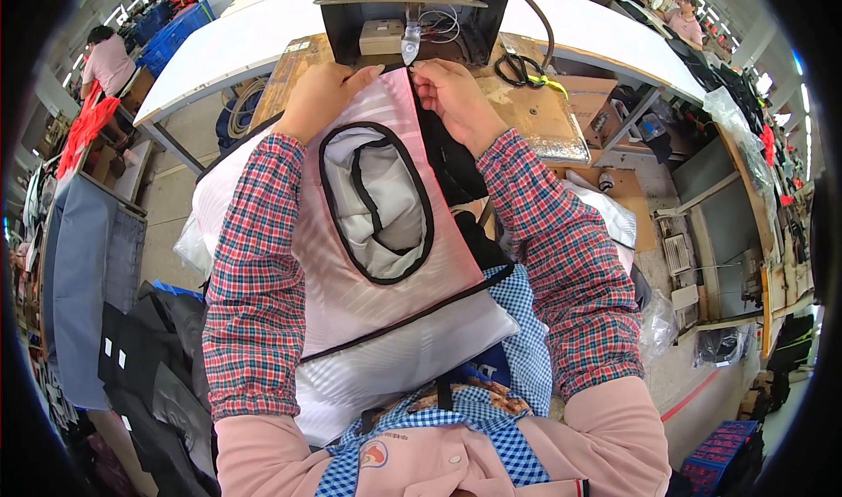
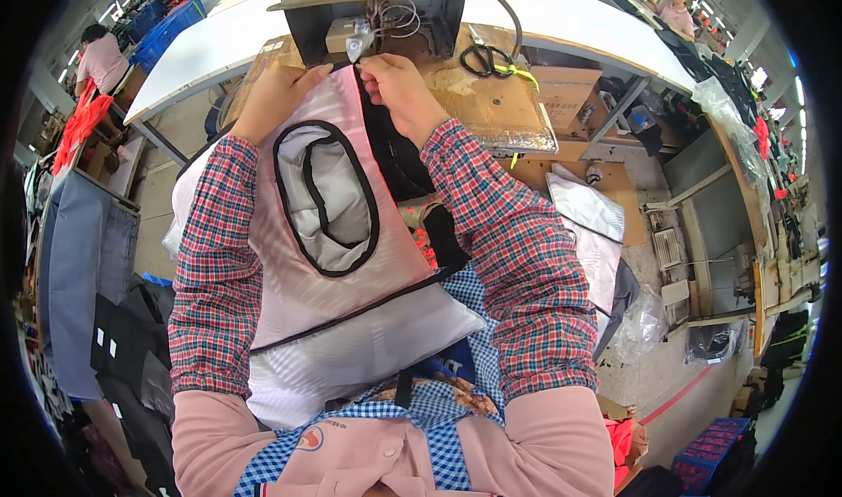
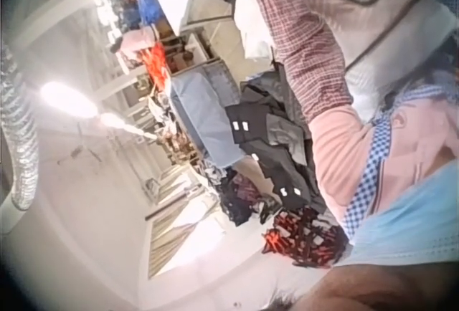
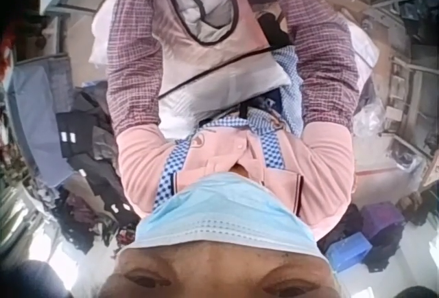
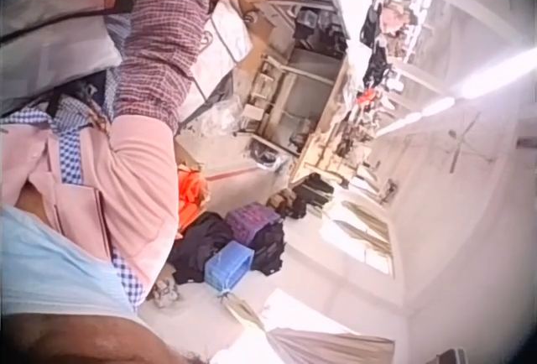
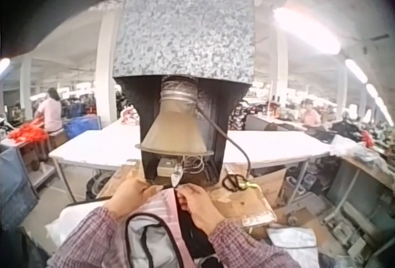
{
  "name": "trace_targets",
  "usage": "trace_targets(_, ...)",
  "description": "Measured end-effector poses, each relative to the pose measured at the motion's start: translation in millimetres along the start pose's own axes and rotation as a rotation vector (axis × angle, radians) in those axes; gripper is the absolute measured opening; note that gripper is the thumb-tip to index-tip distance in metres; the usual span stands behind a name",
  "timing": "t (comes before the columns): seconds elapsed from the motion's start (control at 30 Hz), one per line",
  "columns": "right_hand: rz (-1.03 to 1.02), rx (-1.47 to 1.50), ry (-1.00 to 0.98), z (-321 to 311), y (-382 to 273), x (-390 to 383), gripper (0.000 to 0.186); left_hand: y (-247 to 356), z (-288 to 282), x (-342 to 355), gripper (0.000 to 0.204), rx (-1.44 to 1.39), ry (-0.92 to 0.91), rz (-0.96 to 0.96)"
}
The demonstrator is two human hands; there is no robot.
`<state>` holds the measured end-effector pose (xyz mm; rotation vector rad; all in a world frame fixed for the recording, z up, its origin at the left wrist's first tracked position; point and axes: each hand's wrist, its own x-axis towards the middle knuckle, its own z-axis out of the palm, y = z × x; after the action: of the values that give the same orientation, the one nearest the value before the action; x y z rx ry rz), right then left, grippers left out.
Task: The recorder is using a machine to seam or weld parts of a bag or vest together.
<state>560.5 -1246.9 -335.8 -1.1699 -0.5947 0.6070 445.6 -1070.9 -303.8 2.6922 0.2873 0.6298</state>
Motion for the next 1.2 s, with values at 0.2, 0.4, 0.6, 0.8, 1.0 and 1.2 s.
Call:
trace_targets(0.2,-0.012,0.032,0.031,-1,3,3,0.015,-2,4,3,0.061,0.016,0.016,0.010)
trace_targets(0.4,-0.108,0.253,-0.017,-22,-32,-7,0.017,-2,-8,-1,0.058,-0.059,-0.039,-0.008)
trace_targets(0.6,-0.554,-1.072,-0.043,-39,-45,-86,0.030,-14,-56,-61,0.045,-0.263,-0.074,0.168)
trace_targets(0.8,-1.381,-1.439,-0.766,82,-52,-193,0.052,26,-41,-122,0.027,-0.494,-0.494,0.019)
trace_targets(1.0,-1.083,-1.168,-1.101,130,-15,-234,0.023,39,-30,-189,0.039,-0.477,-0.153,0.250)
trace_targets(1.2,-0.864,-1.051,-0.561,112,-18,-233,0.049,35,-156,-290,0.059,-0.705,-0.357,0.092)
